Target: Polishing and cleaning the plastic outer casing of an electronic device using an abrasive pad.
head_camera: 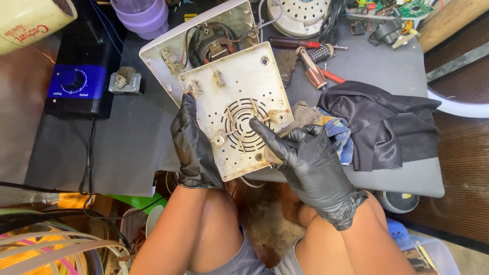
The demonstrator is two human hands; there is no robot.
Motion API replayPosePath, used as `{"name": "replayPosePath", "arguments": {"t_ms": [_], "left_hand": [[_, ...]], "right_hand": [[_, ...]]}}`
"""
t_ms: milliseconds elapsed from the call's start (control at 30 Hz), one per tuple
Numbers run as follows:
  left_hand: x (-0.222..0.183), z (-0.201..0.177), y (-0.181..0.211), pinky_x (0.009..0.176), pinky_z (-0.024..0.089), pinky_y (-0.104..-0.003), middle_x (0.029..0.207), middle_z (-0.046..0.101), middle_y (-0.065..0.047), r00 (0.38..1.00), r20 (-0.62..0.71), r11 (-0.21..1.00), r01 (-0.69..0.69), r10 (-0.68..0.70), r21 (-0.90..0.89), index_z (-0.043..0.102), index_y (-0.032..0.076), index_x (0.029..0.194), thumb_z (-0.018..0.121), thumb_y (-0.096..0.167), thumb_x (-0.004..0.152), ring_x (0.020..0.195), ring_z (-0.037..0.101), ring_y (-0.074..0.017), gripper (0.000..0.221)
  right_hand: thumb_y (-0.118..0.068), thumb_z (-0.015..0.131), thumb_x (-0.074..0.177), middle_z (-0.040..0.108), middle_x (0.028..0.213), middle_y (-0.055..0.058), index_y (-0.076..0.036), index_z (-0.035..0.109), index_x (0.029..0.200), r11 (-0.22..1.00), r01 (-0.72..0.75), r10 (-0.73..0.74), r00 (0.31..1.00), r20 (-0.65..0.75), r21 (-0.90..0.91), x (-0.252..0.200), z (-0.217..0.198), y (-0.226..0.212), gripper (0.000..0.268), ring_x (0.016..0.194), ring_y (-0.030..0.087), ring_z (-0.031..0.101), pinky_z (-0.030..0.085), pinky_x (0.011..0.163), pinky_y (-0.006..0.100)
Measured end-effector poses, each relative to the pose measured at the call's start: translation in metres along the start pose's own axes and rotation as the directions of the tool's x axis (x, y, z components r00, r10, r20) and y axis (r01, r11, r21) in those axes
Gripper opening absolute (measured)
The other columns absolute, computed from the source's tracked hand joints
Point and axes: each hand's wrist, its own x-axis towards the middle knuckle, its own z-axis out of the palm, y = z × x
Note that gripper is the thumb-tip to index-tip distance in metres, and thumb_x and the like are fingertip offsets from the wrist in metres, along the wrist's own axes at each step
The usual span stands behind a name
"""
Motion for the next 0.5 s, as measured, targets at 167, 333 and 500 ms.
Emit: {"name": "replayPosePath", "arguments": {"t_ms": [167,333,500], "left_hand": [[0.046,-0.042,-0.024,0.103,0.063,-0.038,0.135,0.073,-0.006,0.974,-0.007,0.911,-0.207,0.224,0.356,0.072,0.013,0.127,0.069,0.039,0.087,0.123,0.071,-0.0204,0.048],[0.045,-0.036,-0.028,0.108,0.057,-0.044,0.138,0.069,-0.012,0.991,0.020,0.986,-0.136,0.135,0.101,0.065,0.006,0.136,0.064,0.031,0.090,0.125,0.068,-0.0271,0.053],[0.055,-0.049,-0.037,0.110,0.058,-0.038,0.135,0.071,-0.008,0.966,0.002,0.919,-0.246,0.258,0.307,0.070,0.008,0.130,0.067,0.033,0.090,0.127,0.069,-0.0224,0.047]], "right_hand": [[-0.002,0.051,0.088,0.061,0.084,-0.002,-0.023,0.029,0.166,0.985,-0.018,0.030,0.997,0.068,-0.173,-0.008,0.008,-0.001,0.084,0.078,0.035,0.047,0.042,0.073,0.051],[0.005,0.048,0.091,0.053,0.093,0.012,-0.024,0.033,0.165,0.989,-0.044,0.043,0.999,-0.010,-0.144,-0.008,0.001,-0.011,0.081,0.087,0.037,0.052,0.047,0.087,0.051],[0.011,0.050,0.083,0.060,0.095,0.008,-0.017,0.034,0.164,0.983,0.057,-0.045,0.996,0.073,-0.173,0.000,-0.001,-0.006,0.087,0.087,0.034,0.060,0.049,0.082,0.046]]}}
